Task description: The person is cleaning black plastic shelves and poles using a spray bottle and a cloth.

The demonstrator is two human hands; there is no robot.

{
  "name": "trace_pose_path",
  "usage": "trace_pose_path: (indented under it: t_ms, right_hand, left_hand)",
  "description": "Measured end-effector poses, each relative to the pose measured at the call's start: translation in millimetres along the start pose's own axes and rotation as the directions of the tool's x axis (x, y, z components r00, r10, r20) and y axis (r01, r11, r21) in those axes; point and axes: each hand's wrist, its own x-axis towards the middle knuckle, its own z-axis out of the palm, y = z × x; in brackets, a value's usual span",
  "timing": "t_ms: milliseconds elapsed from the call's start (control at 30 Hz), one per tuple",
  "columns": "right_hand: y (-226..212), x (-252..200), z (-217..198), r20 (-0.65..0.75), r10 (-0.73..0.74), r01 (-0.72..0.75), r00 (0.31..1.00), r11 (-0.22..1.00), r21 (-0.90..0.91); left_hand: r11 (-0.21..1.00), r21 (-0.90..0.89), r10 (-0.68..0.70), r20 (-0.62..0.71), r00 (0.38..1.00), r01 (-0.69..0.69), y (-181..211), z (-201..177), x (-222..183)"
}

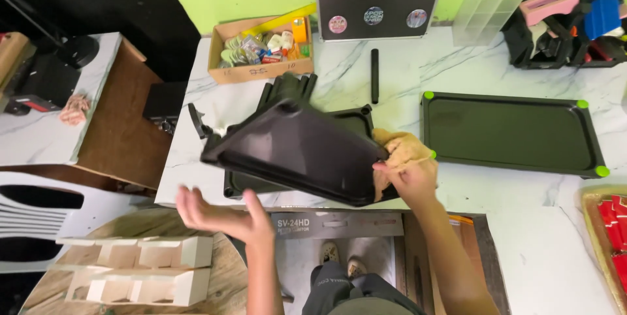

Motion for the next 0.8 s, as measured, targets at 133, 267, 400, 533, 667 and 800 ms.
trace_pose_path:
  t_ms: [133, 267, 400, 533, 667, 800]
  right_hand:
    - [-76.9, 38.2, -62.3, -0.042, -0.365, 0.367, 0.930, 0.929, 0.044]
    - [-93.0, 36.5, -54.9, -0.054, -0.564, 0.566, 0.824, 0.822, 0.062]
    - [-58.1, 17.5, -20.5, 0.028, -0.574, 0.574, 0.818, 0.819, 0.004]
    - [-60.9, 12.5, -26.6, 0.006, -0.560, 0.560, 0.829, 0.829, -0.003]
    - [-32.6, 1.1, -30.6, -0.021, -0.516, 0.516, 0.856, 0.856, -0.024]
    - [-14.5, -5.5, -71.1, -0.080, -0.407, 0.377, 0.910, 0.892, -0.251]
  left_hand:
    - [0.941, 0.174, 0.243, 0.247, 0.938, -0.290, 43.8, -4.7, -17.7]
    - [0.933, -0.030, 0.284, 0.674, 0.682, -0.359, 88.5, 23.8, -4.2]
    - [0.966, -0.094, 0.215, 0.808, 0.548, -0.240, 82.2, 40.3, -14.3]
    - [0.983, -0.119, 0.173, 0.844, 0.508, -0.136, 65.7, 44.6, -35.5]
    - [0.985, -0.118, 0.168, 0.819, 0.549, -0.126, 61.8, 48.8, -43.3]
    - [0.988, -0.072, 0.137, 0.810, 0.570, -0.136, 65.5, 49.1, -42.9]
